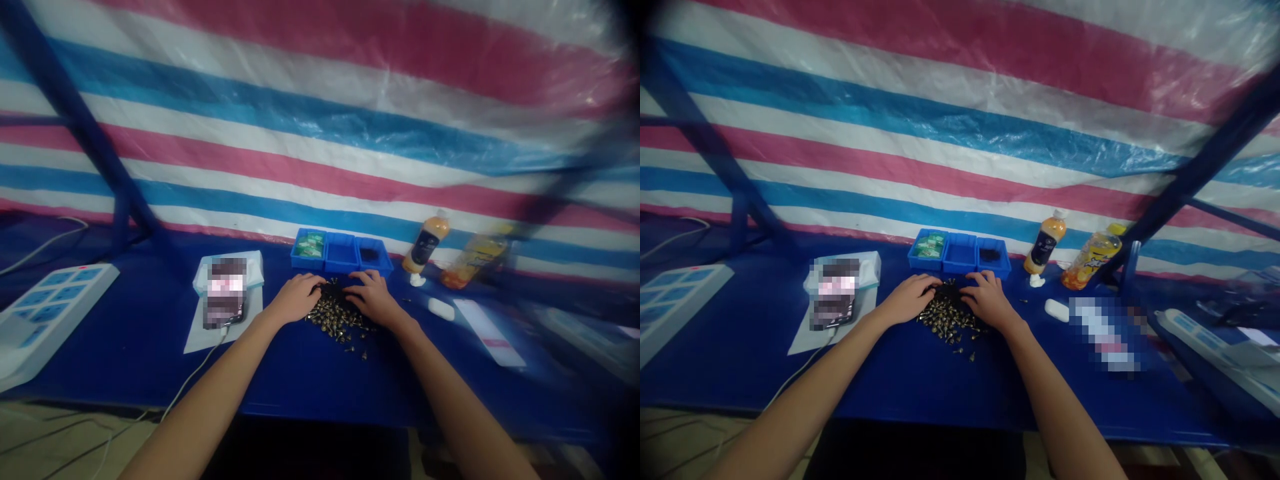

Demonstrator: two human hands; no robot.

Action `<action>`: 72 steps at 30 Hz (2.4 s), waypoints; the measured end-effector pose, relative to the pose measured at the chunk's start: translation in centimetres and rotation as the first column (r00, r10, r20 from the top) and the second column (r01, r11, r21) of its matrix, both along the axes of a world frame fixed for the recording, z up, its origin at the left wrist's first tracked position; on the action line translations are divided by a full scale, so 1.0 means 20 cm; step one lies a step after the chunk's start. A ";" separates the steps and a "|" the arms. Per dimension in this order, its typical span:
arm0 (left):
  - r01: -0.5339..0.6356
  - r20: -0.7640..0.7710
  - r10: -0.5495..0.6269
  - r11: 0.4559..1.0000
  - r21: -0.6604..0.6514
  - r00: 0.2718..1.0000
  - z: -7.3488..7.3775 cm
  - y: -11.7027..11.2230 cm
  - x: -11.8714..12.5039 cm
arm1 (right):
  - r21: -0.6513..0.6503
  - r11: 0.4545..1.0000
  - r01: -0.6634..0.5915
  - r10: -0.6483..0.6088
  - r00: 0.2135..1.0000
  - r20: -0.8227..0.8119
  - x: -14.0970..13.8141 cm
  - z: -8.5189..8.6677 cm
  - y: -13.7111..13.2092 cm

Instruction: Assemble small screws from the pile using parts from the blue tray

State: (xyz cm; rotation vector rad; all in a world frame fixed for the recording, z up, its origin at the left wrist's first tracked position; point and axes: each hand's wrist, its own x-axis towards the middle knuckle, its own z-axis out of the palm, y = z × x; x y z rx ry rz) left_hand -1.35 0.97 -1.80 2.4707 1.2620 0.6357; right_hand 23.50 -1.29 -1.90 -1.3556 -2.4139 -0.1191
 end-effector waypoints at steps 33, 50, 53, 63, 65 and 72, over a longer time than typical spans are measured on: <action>0.009 0.000 -0.009 1.000 0.000 1.000 -0.02 0.01 0.00 | -0.088 0.996 0.011 -0.015 0.999 -0.049 0.03 -0.01 0.00; 0.020 0.002 -0.020 1.000 0.015 1.000 -0.02 0.01 -0.01 | -0.286 0.849 -0.445 -0.299 0.042 -0.953 0.08 0.15 0.00; 0.020 0.000 -0.020 1.000 0.014 1.000 -0.03 0.01 -0.01 | -0.284 0.831 -0.479 -0.329 -0.010 -0.944 0.10 0.18 -0.02; 0.007 -0.012 -0.007 1.000 0.003 1.000 -0.01 0.01 0.00 | -0.530 0.827 -0.188 -0.556 -0.131 -0.821 0.18 0.12 0.06; 0.012 -0.012 -0.012 1.000 0.010 1.000 -0.02 0.01 0.00 | -0.517 0.841 -0.156 -0.525 -0.008 -0.851 0.19 0.11 0.06; 0.017 -0.006 -0.017 1.000 0.025 1.000 -0.01 0.01 0.00 | -0.418 0.897 -0.142 -0.093 0.865 -0.492 0.10 0.06 -0.01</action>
